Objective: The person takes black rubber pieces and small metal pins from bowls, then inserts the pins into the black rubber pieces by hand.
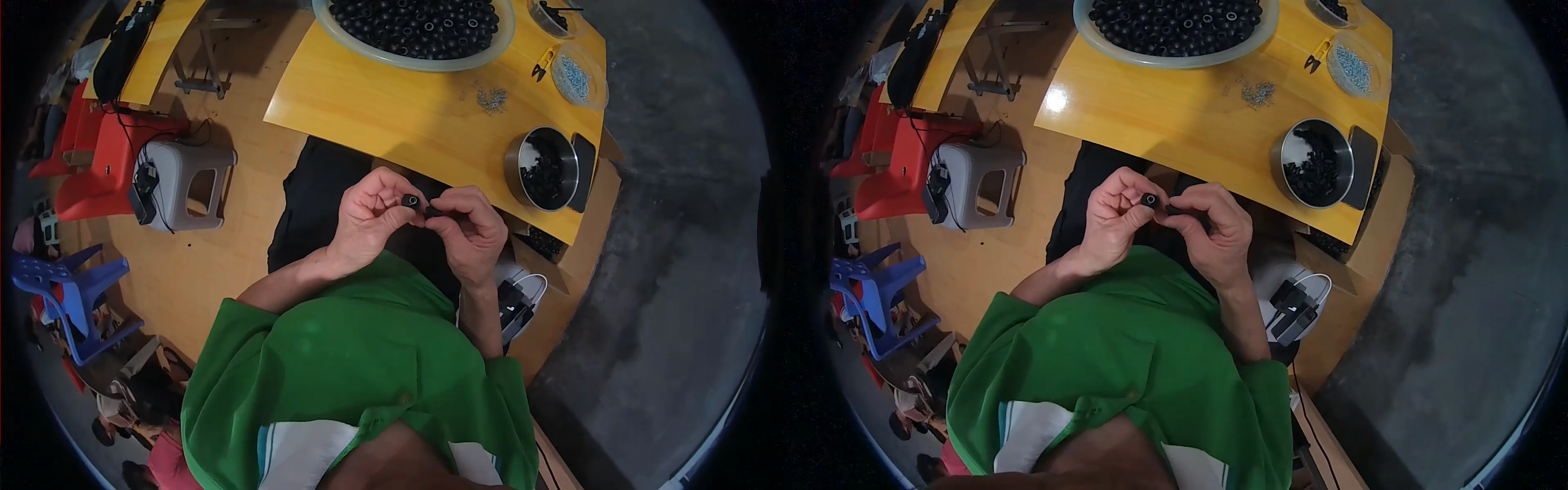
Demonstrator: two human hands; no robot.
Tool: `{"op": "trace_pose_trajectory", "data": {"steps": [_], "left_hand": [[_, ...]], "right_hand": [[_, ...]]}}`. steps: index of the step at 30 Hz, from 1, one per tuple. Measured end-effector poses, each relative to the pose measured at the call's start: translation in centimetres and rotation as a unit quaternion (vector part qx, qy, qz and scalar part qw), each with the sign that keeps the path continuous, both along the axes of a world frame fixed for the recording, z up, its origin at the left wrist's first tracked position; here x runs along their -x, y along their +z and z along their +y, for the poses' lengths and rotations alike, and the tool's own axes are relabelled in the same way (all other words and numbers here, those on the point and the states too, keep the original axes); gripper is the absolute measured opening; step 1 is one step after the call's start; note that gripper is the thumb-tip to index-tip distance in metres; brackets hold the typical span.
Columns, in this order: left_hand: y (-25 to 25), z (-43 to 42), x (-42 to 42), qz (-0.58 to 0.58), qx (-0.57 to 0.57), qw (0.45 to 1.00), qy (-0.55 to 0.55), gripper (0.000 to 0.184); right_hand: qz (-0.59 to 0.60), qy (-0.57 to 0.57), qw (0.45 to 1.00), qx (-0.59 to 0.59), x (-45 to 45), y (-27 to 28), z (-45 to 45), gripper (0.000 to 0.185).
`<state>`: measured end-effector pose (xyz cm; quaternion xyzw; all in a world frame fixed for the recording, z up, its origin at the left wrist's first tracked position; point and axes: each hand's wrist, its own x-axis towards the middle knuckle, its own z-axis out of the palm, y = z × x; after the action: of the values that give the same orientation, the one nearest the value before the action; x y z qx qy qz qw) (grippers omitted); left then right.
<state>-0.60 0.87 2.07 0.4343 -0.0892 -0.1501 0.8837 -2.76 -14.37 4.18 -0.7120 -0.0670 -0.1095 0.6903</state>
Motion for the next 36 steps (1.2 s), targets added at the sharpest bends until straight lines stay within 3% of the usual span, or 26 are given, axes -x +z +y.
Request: {"op": "trace_pose_trajectory", "data": {"steps": [10,22,36], "left_hand": [[-0.4,-0.3,0.5,-0.042,-0.021,0.999,0.024,0.017],[0.2,-0.2,0.6,-0.025,0.003,0.999,0.041,0.016],[0.0,0.2,0.4,-0.103,-0.136,0.984,0.050,0.012]], "right_hand": [[-0.102,-0.056,0.983,0.141,0.3,0.1,1.2,0.025],[-0.033,-0.084,0.993,0.078,1.1,0.5,1.8,0.019],[-0.078,-0.064,0.973,0.206,0.9,1.8,1.8,0.016]]}}
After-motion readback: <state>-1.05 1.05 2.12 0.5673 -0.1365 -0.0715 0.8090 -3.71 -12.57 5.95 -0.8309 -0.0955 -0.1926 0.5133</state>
